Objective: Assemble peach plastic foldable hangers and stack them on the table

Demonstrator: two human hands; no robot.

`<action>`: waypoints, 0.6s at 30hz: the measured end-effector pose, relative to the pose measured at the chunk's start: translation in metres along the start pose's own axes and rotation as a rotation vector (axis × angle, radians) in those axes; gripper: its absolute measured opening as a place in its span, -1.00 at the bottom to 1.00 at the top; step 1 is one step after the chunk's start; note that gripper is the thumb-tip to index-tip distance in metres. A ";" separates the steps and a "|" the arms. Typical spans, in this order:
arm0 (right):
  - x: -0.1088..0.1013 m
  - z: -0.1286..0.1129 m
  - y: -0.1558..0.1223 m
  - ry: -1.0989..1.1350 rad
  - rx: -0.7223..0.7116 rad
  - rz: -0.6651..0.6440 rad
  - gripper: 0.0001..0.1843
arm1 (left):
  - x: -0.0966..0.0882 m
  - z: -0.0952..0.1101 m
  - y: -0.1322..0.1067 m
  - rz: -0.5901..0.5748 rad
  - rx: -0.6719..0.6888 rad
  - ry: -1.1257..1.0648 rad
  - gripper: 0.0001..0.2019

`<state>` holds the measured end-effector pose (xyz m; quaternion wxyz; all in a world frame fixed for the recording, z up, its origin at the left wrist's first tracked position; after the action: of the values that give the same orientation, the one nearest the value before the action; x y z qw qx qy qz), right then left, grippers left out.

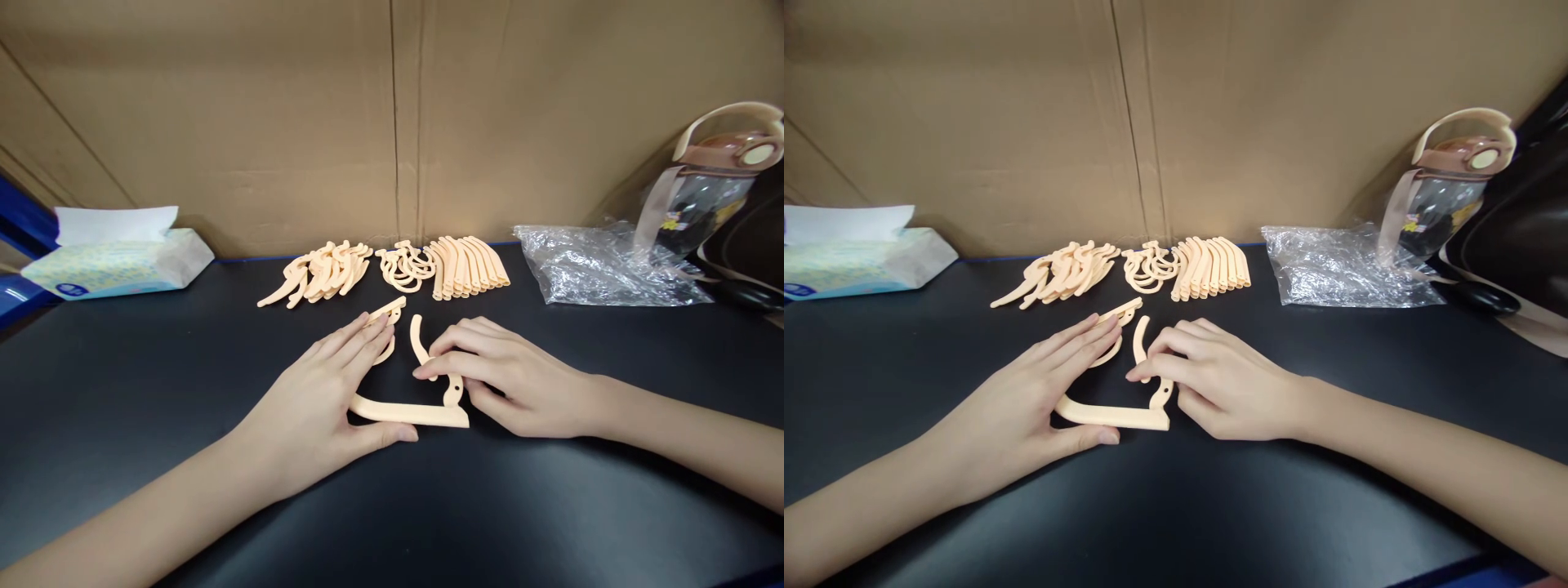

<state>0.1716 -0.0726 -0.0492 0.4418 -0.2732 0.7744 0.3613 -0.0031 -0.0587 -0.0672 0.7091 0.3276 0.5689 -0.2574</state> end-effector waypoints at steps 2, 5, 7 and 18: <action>0.000 -0.002 -0.001 0.081 -0.008 -0.020 -0.54 | 0.000 0.000 0.000 0.011 0.003 -0.002 0.05; 0.001 -0.006 -0.001 0.112 -0.033 -0.019 -0.69 | 0.003 -0.002 -0.002 0.038 0.015 -0.003 0.13; 0.002 -0.009 -0.001 0.098 -0.055 -0.014 -0.62 | 0.005 -0.004 -0.004 0.058 0.027 -0.004 0.14; 0.008 -0.019 -0.004 -0.076 -0.180 -0.011 -0.73 | 0.005 -0.010 -0.006 0.061 0.024 -0.065 0.00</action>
<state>0.1615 -0.0911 -0.0513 0.4462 -0.3021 0.7200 0.4374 -0.0127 -0.0551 -0.0743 0.7307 0.3445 0.5324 -0.2530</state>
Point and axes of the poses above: each hand's wrist, its own y-axis towards the middle knuckle, its own x-axis out of the palm, z = x × y, the point moved 6 cm from there along y, towards the middle knuckle, and after that the axes turned 6 degrees about x, right-handed, at the moved point
